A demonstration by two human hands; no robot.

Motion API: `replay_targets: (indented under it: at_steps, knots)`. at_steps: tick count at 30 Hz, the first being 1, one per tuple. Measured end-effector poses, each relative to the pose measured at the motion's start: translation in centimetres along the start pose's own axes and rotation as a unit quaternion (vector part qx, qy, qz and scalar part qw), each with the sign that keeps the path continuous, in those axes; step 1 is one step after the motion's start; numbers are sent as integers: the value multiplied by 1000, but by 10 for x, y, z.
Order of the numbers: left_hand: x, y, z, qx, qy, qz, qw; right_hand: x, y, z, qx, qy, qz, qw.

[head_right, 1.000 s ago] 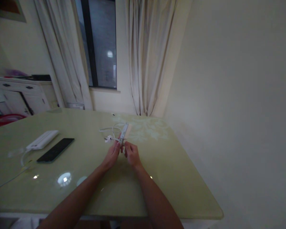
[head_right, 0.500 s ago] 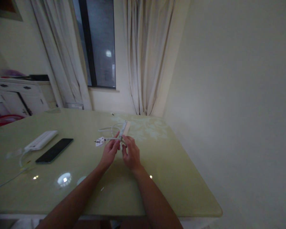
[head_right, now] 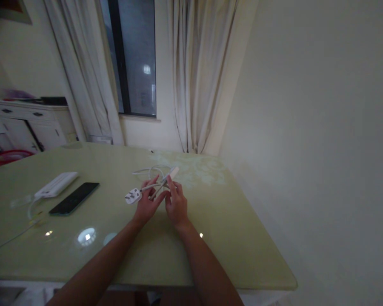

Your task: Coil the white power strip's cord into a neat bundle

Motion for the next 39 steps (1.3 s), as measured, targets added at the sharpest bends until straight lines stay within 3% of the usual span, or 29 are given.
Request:
replay_targets:
  at_steps: [5, 10, 13, 16, 20, 22, 24, 27, 30, 34, 37, 39]
  knots:
    - [-5, 4, -5, -19, 72, 151, 986, -2, 2, -1, -12, 18, 21, 1000]
    - [-10, 4, -7, 61, 83, 226, 969, -9, 4, 4, 18, 39, 36, 998]
    - [-13, 0, -3, 94, 42, 230, 968, -13, 9, 4, 49, 56, 26, 997]
    - [-14, -2, 0, 103, -7, 174, 979, -18, 15, 0, 88, 80, 27, 993]
    - [-12, 1, -1, 58, -73, 31, 995, -19, 15, -2, 171, 95, 63, 979]
    - [-10, 6, -7, -1, -110, -28, 994, -15, 13, 0, 188, 97, 75, 975]
    - [-4, 11, -16, -96, -146, -72, 982, -10, 10, 0, 146, 88, 59, 984]
    - [10, 17, -31, -249, -172, -136, 943, -4, 7, -3, 42, 38, 50, 997]
    - [24, 20, -40, -330, -188, -204, 902, -6, 3, 1, 58, -15, 94, 994]
    - [36, 21, -43, -362, -215, -269, 866, -7, -5, 14, 185, 10, 103, 977]
    - [37, 19, -40, -357, -217, -287, 862, -7, -3, 13, 145, 71, 143, 976]
    - [34, 16, -33, -299, -229, -304, 875, -6, 0, 11, 105, 103, 165, 975]
Point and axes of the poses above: each hand's wrist, its own y-axis towards the middle knuckle, its own z-axis out of the palm, x = y × z, the point moved 3 cm from there along y, towards the middle knuckle, and after that the axes turned 15 degrees about z, right-handed, at the moved point
